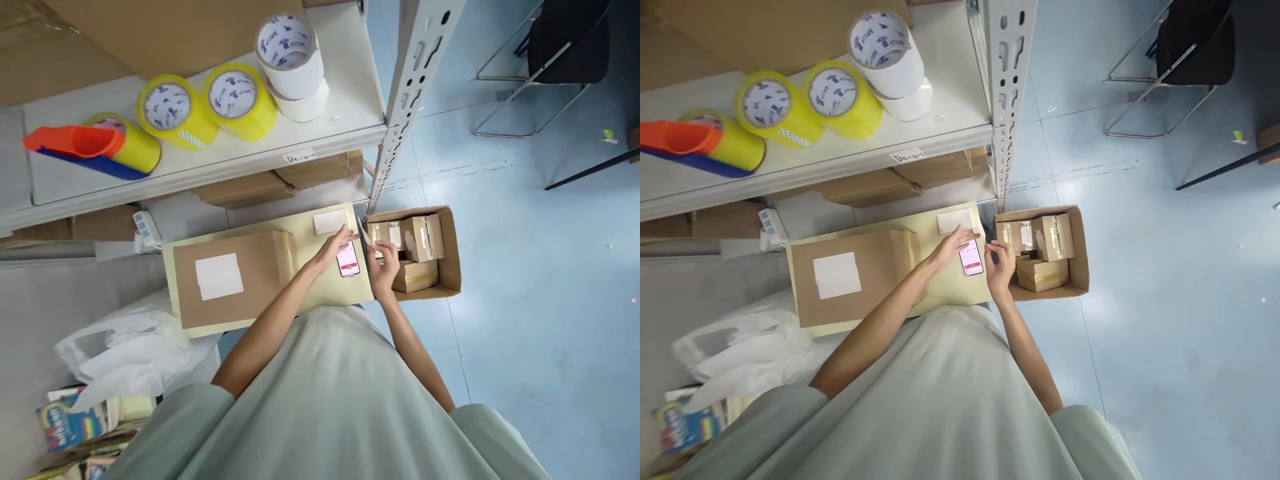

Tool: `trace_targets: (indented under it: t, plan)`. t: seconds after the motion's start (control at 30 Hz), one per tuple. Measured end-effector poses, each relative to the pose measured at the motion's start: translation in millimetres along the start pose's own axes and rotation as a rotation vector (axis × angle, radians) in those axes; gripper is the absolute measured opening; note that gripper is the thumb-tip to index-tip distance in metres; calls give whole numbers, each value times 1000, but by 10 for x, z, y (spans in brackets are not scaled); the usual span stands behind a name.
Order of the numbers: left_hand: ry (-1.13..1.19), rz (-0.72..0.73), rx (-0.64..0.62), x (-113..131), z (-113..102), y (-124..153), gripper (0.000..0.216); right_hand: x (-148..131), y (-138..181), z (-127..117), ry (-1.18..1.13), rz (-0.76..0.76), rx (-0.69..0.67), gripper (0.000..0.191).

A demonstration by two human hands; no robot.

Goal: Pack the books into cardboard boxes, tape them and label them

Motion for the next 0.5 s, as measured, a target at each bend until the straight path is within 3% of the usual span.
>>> trace_targets:
  t: [0.1, 0.23, 0.33, 0.5]
  plan:
    - [384, -24, 2, 162, -264, 647, 75, -460, 145, -140, 37, -257, -43, 16]
    - [397, -5, 22, 353, -641, 1331, 66, -811, 326, -230, 3, -390, -117, 14]
    - [301, -5, 84, 388, -856, 1617, 56, -1011, 419, -199, -41, -425, -198, 14]
    - [305, 15, 168, 326, -1116, 1871, 46, -1379, 498, -111, -29, -507, -246, 22]
Point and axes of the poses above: each hand's wrist, its own y-axis away from the middle knuckle, its own z-axis out of the palm, x = y × z, the point moved 9 cm from there along -y, towards the middle knuckle, and after that the axes turned 14 degrees about x, right-handed, at the moved point
